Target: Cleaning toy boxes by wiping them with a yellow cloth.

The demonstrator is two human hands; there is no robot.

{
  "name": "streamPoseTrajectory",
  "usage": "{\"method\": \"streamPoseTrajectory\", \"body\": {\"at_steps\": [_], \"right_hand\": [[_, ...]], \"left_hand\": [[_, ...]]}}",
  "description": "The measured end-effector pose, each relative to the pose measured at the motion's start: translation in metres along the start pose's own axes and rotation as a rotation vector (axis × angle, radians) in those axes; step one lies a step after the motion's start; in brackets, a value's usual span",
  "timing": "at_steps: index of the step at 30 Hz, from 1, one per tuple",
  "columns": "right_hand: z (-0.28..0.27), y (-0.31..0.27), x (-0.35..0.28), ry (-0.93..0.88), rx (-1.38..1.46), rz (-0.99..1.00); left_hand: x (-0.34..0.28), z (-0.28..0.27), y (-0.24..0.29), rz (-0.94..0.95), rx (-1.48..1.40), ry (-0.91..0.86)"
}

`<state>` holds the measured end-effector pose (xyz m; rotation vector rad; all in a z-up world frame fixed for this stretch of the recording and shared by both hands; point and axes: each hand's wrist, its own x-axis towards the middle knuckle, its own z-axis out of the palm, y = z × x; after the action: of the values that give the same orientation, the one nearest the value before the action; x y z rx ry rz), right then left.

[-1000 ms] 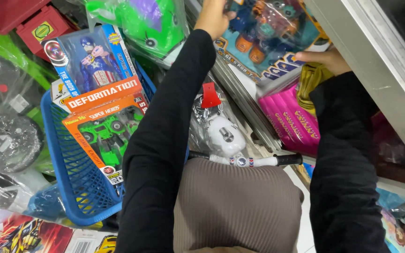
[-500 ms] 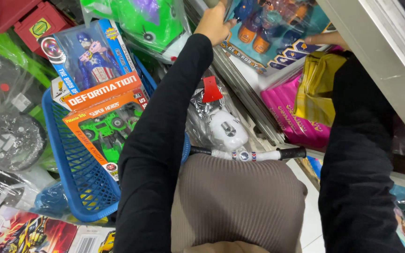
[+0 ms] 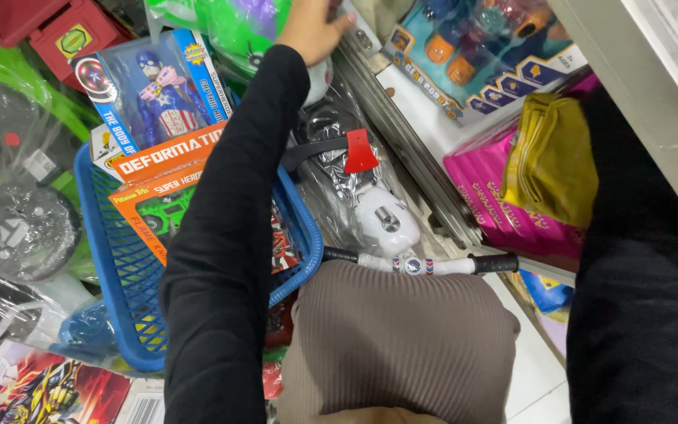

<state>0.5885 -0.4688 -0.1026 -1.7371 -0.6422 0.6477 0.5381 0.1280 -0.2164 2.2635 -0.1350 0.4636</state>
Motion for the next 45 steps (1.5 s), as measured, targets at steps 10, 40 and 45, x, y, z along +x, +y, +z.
{"method": "streamPoseTrajectory", "body": {"at_steps": [10, 40, 45], "right_hand": [[-0.003, 0.005, -0.034, 0.000, 0.021, 0.022], [-0.015, 0.070, 0.061, -0.019, 0.139, 0.095], [-0.016, 0.064, 0.073, -0.023, 0.150, 0.091]], "left_hand": [[-0.006, -0.024, 0.020, 0.048, -0.068, -0.014], [-0.033, -0.113, 0.010, -0.095, -0.253, -0.097], [-0.030, -0.112, 0.003, -0.056, -0.199, -0.089]]}}
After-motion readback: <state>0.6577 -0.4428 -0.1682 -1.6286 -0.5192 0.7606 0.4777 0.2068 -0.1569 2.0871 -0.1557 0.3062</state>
